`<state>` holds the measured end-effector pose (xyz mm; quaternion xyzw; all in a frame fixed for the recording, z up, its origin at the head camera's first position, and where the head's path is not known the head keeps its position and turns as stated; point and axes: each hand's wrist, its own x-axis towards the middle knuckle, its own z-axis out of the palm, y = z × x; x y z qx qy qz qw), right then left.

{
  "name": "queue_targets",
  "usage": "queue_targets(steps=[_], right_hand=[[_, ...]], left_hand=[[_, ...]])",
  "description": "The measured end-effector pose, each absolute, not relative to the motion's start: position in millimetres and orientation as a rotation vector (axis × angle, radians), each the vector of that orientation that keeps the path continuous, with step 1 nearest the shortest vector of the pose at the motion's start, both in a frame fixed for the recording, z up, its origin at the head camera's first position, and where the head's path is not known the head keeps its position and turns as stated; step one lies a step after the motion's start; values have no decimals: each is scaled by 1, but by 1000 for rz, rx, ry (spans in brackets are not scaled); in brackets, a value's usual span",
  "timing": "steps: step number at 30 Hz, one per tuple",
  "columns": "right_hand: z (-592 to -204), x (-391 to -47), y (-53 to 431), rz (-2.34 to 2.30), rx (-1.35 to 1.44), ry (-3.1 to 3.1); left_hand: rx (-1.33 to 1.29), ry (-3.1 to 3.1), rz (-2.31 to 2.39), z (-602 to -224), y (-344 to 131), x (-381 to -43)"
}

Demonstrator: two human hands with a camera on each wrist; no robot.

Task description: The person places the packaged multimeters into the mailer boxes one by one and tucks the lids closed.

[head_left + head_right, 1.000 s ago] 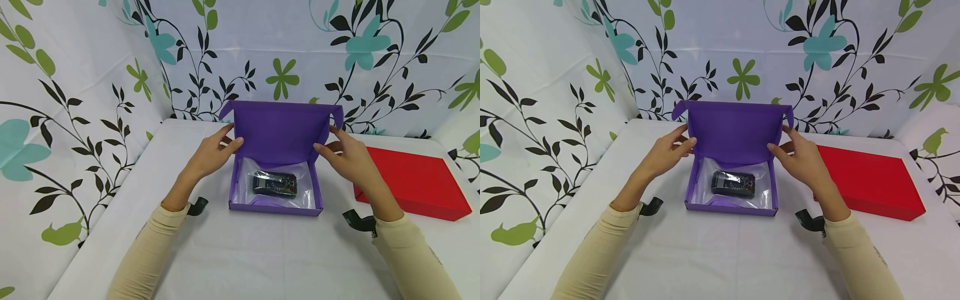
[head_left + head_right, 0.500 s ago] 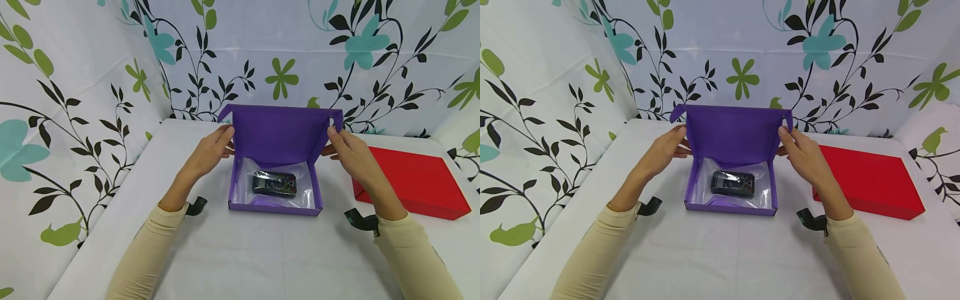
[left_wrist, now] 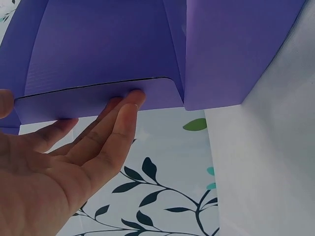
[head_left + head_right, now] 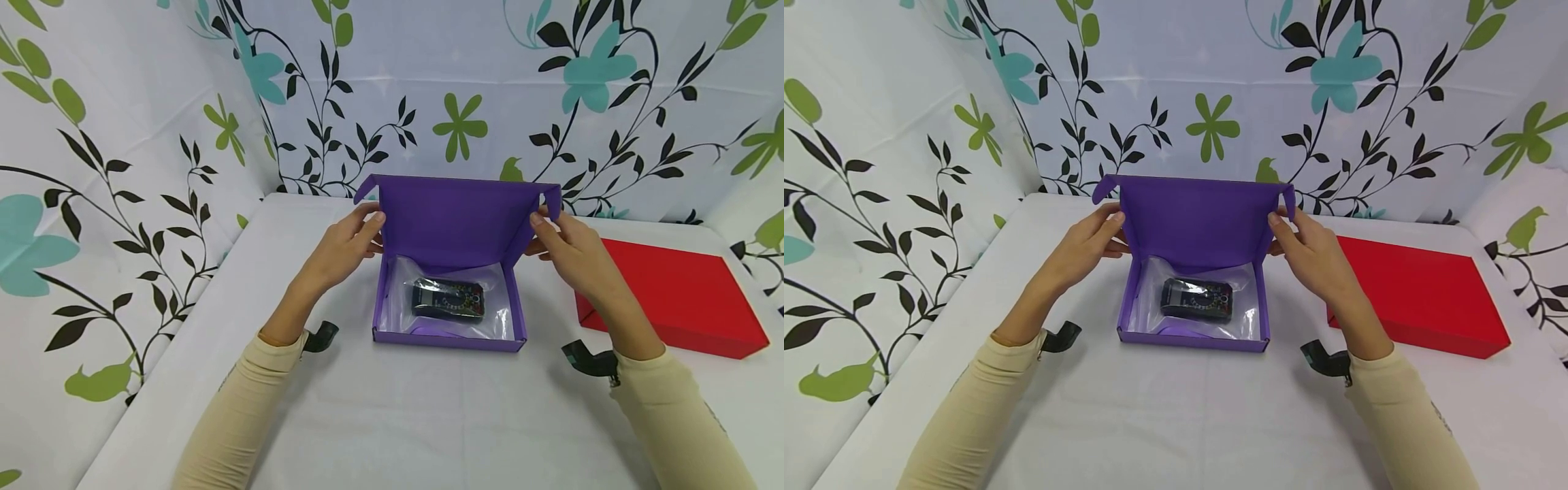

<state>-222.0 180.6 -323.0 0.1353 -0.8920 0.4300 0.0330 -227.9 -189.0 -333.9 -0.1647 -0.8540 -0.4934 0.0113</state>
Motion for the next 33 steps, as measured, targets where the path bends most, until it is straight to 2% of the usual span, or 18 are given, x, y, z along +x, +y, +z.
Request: queue_targets(steps=[33], right_hand=[[-320,-201,183,1290,454,-2771]], left_hand=[[-477,-2731,-1538,-331,-189,-210]])
